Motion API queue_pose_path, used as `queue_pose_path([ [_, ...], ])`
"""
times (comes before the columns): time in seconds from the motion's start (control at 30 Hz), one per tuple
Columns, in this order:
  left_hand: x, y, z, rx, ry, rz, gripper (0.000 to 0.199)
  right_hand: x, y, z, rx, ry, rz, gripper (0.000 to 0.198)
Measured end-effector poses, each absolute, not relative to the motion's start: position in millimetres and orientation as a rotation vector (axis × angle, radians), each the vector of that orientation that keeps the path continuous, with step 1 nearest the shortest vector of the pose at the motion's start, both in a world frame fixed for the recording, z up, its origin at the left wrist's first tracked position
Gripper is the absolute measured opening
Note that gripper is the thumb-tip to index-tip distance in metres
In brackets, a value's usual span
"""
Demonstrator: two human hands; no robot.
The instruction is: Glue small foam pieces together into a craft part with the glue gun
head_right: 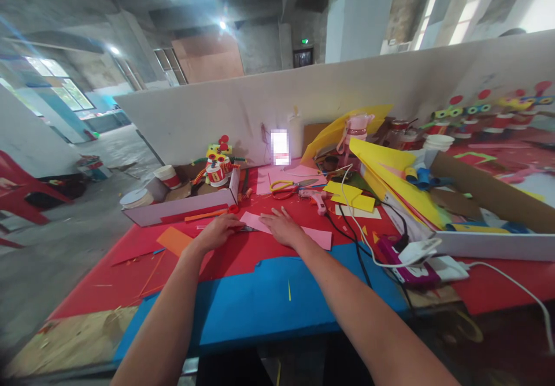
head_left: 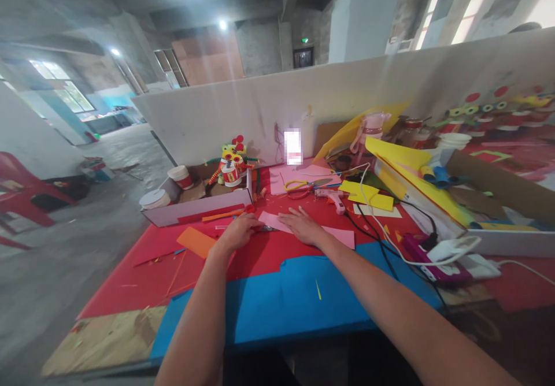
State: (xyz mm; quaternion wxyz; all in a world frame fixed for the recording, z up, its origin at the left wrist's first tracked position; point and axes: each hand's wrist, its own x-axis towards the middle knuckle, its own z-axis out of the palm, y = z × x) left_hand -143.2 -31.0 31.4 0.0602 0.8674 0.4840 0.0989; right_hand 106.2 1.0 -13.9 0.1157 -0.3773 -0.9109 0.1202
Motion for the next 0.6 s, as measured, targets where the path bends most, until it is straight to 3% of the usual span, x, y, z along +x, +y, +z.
queue_pose_path([
  [0.6,-139,-28,28,2.634,1.563,0.371,0.047,84,4,-10,-1.211,-2.594,0.333,0.052],
])
